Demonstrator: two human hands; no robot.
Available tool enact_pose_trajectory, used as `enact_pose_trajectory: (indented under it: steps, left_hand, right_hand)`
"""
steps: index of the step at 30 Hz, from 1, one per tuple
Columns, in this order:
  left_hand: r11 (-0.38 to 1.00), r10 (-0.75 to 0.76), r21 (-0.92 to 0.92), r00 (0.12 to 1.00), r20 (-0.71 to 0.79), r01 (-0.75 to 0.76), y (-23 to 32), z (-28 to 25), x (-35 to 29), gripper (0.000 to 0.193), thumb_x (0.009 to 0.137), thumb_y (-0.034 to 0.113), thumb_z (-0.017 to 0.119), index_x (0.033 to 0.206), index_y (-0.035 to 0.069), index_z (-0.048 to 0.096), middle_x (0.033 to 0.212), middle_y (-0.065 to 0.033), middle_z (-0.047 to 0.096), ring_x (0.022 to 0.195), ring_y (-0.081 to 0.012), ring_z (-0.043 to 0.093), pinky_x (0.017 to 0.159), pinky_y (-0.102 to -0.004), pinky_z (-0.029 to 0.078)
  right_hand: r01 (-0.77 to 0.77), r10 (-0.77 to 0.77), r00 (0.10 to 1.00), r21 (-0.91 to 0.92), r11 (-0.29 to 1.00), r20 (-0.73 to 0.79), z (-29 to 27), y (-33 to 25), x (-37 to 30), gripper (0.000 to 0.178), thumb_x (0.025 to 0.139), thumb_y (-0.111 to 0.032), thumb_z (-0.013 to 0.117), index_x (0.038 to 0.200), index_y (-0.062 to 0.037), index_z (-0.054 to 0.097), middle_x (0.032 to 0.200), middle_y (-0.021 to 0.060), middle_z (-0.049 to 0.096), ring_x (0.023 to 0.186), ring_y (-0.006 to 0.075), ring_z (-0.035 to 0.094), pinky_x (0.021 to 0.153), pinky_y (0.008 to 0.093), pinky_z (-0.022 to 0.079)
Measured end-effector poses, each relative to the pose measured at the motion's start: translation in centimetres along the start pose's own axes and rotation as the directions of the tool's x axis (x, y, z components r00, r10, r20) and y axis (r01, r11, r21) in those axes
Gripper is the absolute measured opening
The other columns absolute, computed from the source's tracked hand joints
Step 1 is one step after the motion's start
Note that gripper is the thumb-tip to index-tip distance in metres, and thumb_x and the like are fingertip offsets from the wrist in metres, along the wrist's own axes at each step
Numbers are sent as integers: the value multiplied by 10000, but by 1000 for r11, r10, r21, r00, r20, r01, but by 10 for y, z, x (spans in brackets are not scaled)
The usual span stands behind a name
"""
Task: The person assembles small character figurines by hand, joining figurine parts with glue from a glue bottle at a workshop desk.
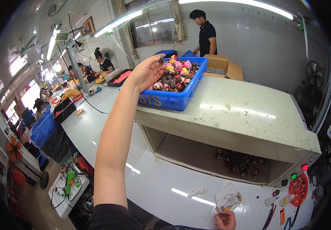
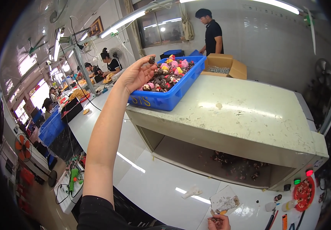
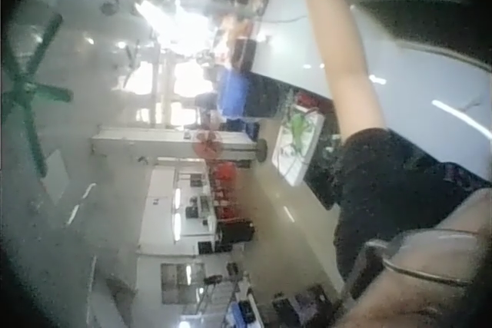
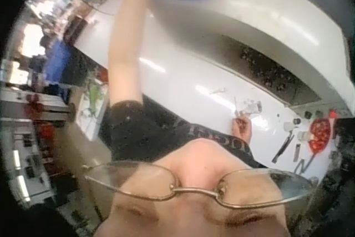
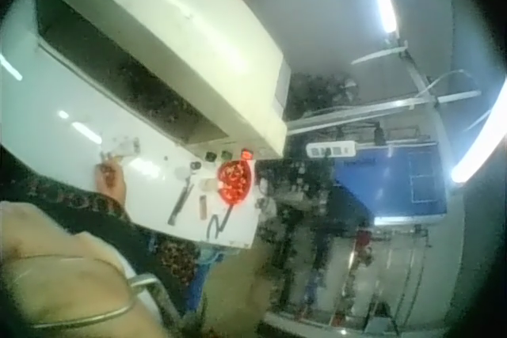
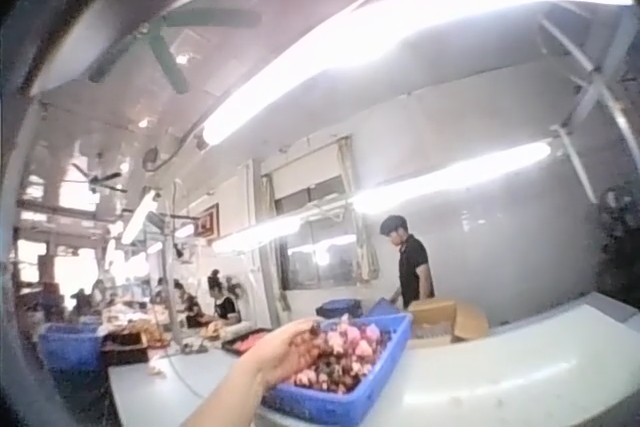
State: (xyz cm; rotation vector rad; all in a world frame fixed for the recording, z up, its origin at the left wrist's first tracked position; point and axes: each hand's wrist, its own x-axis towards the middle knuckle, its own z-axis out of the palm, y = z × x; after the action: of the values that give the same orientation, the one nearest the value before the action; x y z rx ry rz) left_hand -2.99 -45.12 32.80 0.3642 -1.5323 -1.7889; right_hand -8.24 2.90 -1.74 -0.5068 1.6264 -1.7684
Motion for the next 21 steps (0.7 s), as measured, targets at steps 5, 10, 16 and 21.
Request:
enact_pose_trajectory:
  steps: [5,10,16,21]
  left_hand:
    - [1000,9,-14,999,-38,-9,0,-6,3,325,870,216,620,1157,78,555,931,-55,604,865,-112,593,718,-218,489]
    - [852,240,508,956,-169,-124,-11,6,1,423,837,282,657,1155,28,541,957,-86,619,852,-147,604,735,-256,483]
    - [357,252,927,967,26,-118,-4,9,-7,310,728,236,634,945,19,674,875,-142,674,838,-208,644,789,-301,484]
    - [220,352,973,936,-6,-77,-6,-2,16,317,716,231,624,963,43,687,936,-151,668,886,-251,641,827,-328,479]
  right_hand:
    - [-12,12,1000,-17,1000,-6,3,-8,-3,283,841,-10,611,1100,-57,504,934,20,553,807,87,518,675,209,422]
    - [8,-8,1000,0,1000,-9,4,-6,-1,285,832,-8,619,1093,-55,513,912,11,547,775,79,497,671,203,413]
    - [-33,33,999,7,999,-8,3,-14,0,290,827,-8,625,1094,-58,522,900,12,549,759,76,485,677,204,415]
    - [-40,41,999,51,998,-26,4,-5,-1,297,827,-11,625,1101,-60,521,912,23,557,769,78,490,684,207,422]
